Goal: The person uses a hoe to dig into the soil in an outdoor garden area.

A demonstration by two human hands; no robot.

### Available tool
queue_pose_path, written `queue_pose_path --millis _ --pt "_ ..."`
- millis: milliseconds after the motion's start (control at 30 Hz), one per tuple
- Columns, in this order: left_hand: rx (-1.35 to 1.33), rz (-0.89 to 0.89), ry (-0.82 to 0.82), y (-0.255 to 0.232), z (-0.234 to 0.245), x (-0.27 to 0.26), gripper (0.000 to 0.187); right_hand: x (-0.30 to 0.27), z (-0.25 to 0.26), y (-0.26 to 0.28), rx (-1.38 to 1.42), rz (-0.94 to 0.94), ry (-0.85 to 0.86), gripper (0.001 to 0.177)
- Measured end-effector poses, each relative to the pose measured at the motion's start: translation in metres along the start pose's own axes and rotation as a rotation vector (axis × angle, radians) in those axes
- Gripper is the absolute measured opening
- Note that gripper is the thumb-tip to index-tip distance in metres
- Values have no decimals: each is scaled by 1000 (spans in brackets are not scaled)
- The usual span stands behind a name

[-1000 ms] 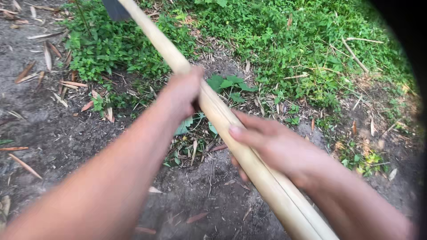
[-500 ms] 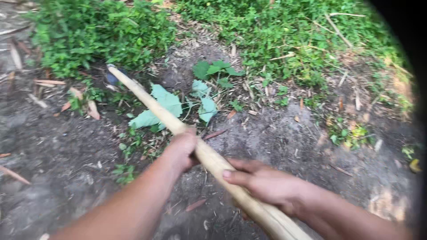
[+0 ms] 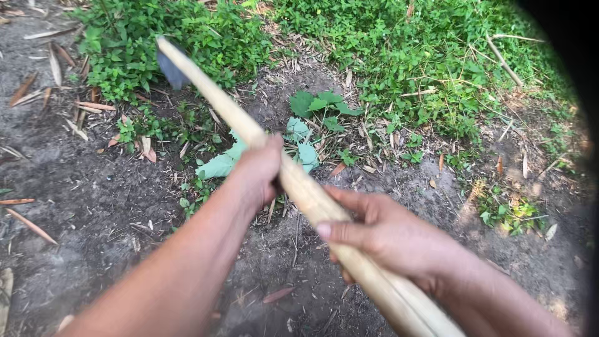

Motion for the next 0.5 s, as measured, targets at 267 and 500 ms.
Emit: queue_pose_path --millis 267,500 --pt "87 -145 43 -98 -18 79 51 73 10 40 99 125 0 67" --pt "185 282 -117 76 30 37 47 46 2 -83 319 -219 108 63"
Point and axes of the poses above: each hand's wrist, its own x-axis towards the middle knuckle, its own z-axis out of the back of the hand, y = z × x, the point moved 2 cm from there along x, towards the middle knuckle, and after that the axes turned 4 degrees about -y, right-handed, at the moved point
